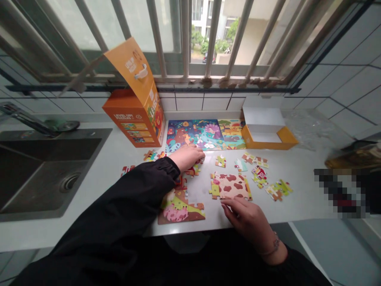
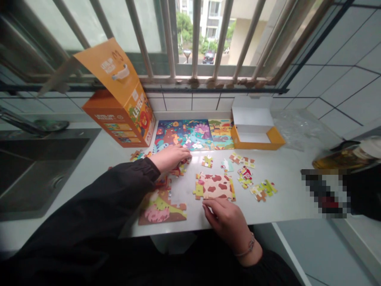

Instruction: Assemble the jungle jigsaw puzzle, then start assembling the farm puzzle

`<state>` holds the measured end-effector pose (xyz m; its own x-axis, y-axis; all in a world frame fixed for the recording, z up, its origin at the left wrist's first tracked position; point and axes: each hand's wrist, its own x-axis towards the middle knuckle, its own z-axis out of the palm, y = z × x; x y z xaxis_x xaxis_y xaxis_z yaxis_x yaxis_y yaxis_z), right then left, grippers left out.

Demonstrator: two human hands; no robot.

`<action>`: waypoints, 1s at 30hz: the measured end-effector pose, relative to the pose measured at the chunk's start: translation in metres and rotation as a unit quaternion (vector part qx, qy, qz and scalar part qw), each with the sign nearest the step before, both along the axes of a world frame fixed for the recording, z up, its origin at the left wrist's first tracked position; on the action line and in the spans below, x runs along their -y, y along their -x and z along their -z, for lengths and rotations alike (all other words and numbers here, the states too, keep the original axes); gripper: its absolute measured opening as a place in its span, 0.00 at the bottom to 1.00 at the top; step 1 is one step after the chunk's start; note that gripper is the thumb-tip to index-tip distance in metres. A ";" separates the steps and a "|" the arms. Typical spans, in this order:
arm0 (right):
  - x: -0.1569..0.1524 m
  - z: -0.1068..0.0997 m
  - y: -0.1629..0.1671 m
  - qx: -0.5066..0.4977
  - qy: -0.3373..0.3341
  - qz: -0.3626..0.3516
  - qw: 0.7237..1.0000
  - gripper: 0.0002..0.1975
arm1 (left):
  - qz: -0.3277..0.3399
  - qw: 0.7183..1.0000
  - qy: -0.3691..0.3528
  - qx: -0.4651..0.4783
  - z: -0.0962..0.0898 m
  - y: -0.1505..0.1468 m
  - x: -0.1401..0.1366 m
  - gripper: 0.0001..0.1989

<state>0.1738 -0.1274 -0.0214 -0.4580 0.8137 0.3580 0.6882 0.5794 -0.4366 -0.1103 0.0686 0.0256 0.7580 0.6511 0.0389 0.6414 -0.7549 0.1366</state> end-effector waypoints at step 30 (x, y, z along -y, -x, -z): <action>-0.003 0.010 -0.005 -0.024 -0.027 0.036 0.999 0.07 | -0.570 0.681 0.162 0.430 -0.036 0.134 0.139 0.30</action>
